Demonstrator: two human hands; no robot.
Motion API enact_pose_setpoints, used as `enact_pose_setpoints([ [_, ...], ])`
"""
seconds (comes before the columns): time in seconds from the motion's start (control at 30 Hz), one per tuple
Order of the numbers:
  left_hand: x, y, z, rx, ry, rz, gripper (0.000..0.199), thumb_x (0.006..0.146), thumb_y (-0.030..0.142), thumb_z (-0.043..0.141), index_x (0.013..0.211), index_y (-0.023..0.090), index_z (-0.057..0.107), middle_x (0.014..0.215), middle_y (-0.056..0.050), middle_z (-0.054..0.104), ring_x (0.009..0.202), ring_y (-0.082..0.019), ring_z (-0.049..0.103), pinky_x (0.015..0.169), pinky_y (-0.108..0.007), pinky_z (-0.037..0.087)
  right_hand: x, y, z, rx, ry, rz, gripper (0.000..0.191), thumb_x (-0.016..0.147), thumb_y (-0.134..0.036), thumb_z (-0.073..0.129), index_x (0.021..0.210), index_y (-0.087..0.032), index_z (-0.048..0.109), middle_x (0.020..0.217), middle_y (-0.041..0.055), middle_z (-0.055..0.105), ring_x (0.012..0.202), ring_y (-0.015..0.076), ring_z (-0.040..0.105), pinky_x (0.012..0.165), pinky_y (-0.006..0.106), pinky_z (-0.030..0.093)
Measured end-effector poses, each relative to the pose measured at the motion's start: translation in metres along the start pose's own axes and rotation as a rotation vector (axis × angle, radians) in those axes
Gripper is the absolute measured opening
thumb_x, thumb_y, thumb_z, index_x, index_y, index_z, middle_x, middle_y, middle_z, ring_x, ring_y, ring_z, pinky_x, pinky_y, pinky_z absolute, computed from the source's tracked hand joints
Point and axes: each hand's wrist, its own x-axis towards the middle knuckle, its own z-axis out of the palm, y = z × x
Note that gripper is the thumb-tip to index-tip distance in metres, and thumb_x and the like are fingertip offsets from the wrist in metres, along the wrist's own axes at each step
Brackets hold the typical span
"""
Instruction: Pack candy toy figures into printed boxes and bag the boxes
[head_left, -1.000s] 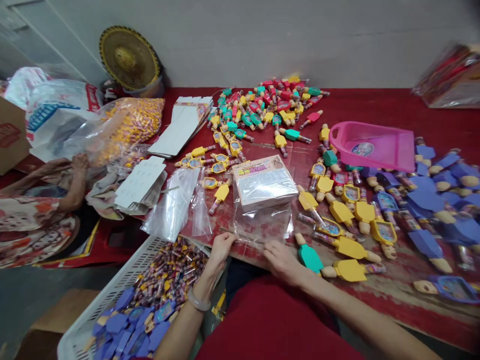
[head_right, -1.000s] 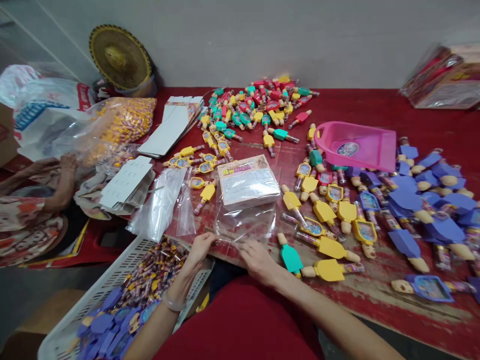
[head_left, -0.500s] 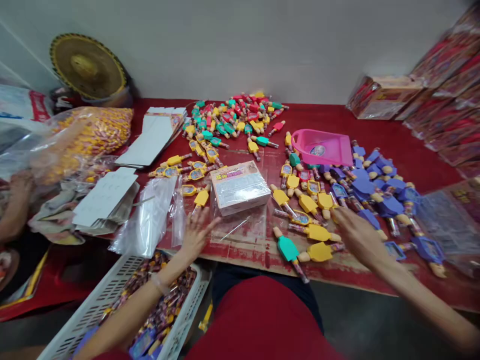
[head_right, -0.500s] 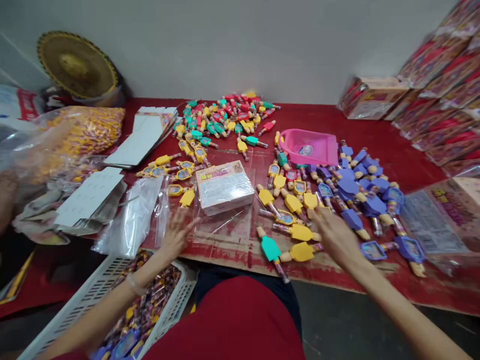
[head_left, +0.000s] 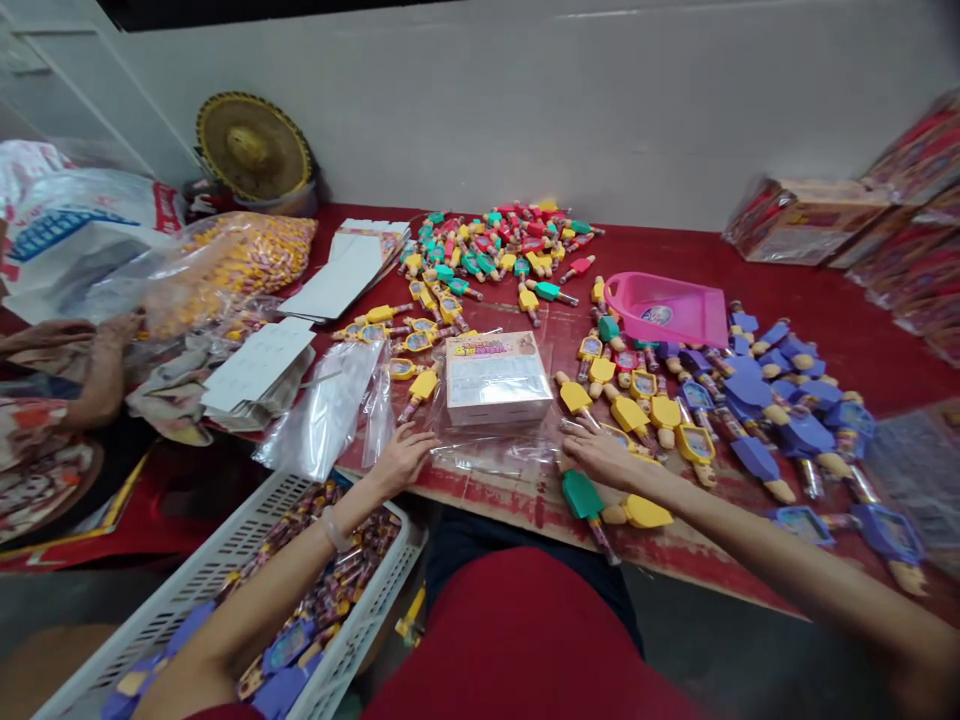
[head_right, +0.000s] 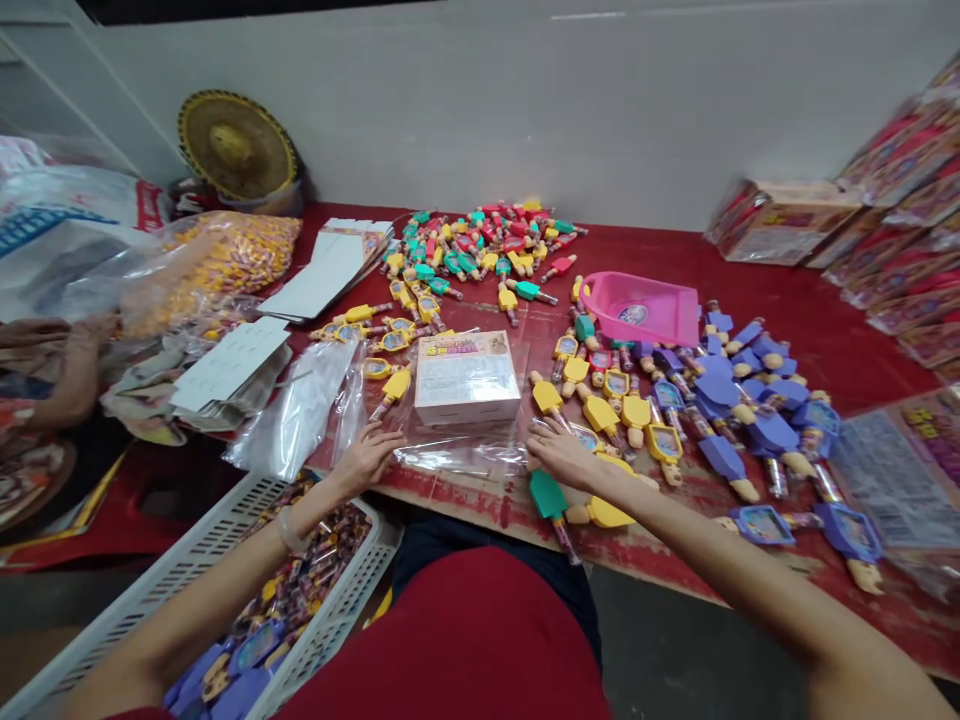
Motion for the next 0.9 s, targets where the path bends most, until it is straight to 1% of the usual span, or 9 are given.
enact_pose_setpoints([
  [0.13, 0.006, -0.007, -0.008, 0.007, 0.091, -0.015, 0.029, 0.102, 0.024, 0.042, 0.105, 0.019, 0.07, 0.103, -0.008, 0.079, 0.099, -0.02, 0.073, 0.108, -0.047, 0.045, 0.004, -0.008, -0.004, 0.123, 0.084, 0.106, 0.018, 0.088, -0.006, 0.049, 0.083, -0.018, 0.062, 0.087, 0.0084, 0.065, 0.093, 0.0225, 0.06, 0.097, 0.041, 0.046],
  [0.2, 0.011, -0.011, -0.012, 0.012, 0.139, -0.017, 0.028, 0.102, 0.025, 0.042, 0.099, 0.019, 0.07, 0.095, -0.006, 0.079, 0.087, -0.018, 0.073, 0.103, -0.044, 0.048, 0.007, -0.006, -0.008, 0.228, 0.127, 0.201, 0.02, 0.086, -0.006, 0.048, 0.091, -0.016, 0.064, 0.089, 0.0084, 0.064, 0.09, 0.0217, 0.058, 0.088, 0.036, 0.048],
  [0.3, 0.018, -0.014, -0.017, 0.014, 0.18, -0.046, 0.03, 0.103, 0.026, 0.04, 0.093, 0.02, 0.068, 0.086, -0.005, 0.077, 0.079, -0.018, 0.07, 0.098, -0.042, 0.05, 0.01, -0.003, -0.016, 0.332, 0.166, 0.287, 0.031, 0.082, -0.005, 0.05, 0.108, -0.013, 0.065, 0.103, 0.0121, 0.065, 0.099, 0.0229, 0.058, 0.085, 0.035, 0.049],
  [0.4, 0.023, -0.015, -0.021, 0.009, 0.216, -0.099, 0.034, 0.103, 0.029, 0.038, 0.088, 0.02, 0.067, 0.083, -0.005, 0.076, 0.079, -0.018, 0.069, 0.094, -0.041, 0.051, 0.011, -0.003, -0.025, 0.392, 0.185, 0.257, 0.016, 0.089, -0.011, 0.051, 0.09, -0.016, 0.066, 0.095, 0.0106, 0.064, 0.095, 0.0231, 0.058, 0.083, 0.035, 0.049],
  [0.47, 0.025, -0.016, -0.023, 0.002, 0.227, -0.112, 0.036, 0.103, 0.03, 0.036, 0.086, 0.02, 0.067, 0.081, -0.005, 0.075, 0.077, -0.018, 0.069, 0.091, -0.04, 0.053, 0.012, -0.003, -0.03, 0.424, 0.248, 0.221, 0.017, 0.093, -0.017, 0.052, 0.079, -0.018, 0.061, 0.088, 0.0089, 0.062, 0.091, 0.0231, 0.057, 0.081, 0.036, 0.05],
  [0.57, 0.028, -0.023, -0.026, 0.0, 0.238, -0.145, 0.041, 0.104, 0.03, 0.034, 0.08, 0.02, 0.065, 0.075, -0.005, 0.074, 0.072, -0.018, 0.067, 0.086, -0.037, 0.053, 0.015, -0.008, -0.032, 0.524, 0.346, 0.128, 0.014, 0.095, -0.02, 0.054, 0.081, -0.02, 0.057, 0.095, 0.0098, 0.064, 0.099, 0.0241, 0.058, 0.087, 0.039, 0.05],
  [0.63, 0.03, -0.031, -0.028, 0.013, 0.265, -0.18, 0.043, 0.105, 0.03, 0.032, 0.077, 0.021, 0.064, 0.071, -0.004, 0.072, 0.071, -0.018, 0.067, 0.082, -0.036, 0.053, 0.018, -0.013, -0.029, 0.61, 0.33, 0.091, 0.012, 0.096, -0.021, 0.053, 0.084, -0.021, 0.056, 0.097, 0.0084, 0.064, 0.098, 0.0227, 0.059, 0.087, 0.037, 0.051],
  [0.73, 0.031, -0.042, -0.03, 0.035, 0.284, -0.201, 0.044, 0.105, 0.032, 0.031, 0.078, 0.021, 0.063, 0.069, -0.004, 0.07, 0.07, -0.018, 0.066, 0.078, -0.035, 0.052, 0.017, -0.022, -0.02, 0.608, 0.223, 0.109, 0.014, 0.097, -0.019, 0.051, 0.083, -0.021, 0.054, 0.086, 0.0046, 0.061, 0.083, 0.0193, 0.058, 0.075, 0.031, 0.049],
  [0.9, 0.025, -0.041, -0.025, 0.014, 0.239, -0.157, 0.042, 0.105, 0.035, 0.035, 0.076, 0.021, 0.063, 0.068, -0.004, 0.069, 0.066, -0.017, 0.064, 0.08, -0.034, 0.054, -0.003, -0.028, -0.013, 0.281, 0.053, 0.077, 0.015, 0.093, -0.011, 0.05, 0.081, -0.02, 0.054, 0.081, 0.0054, 0.06, 0.076, 0.0204, 0.056, 0.069, 0.031, 0.044],
])
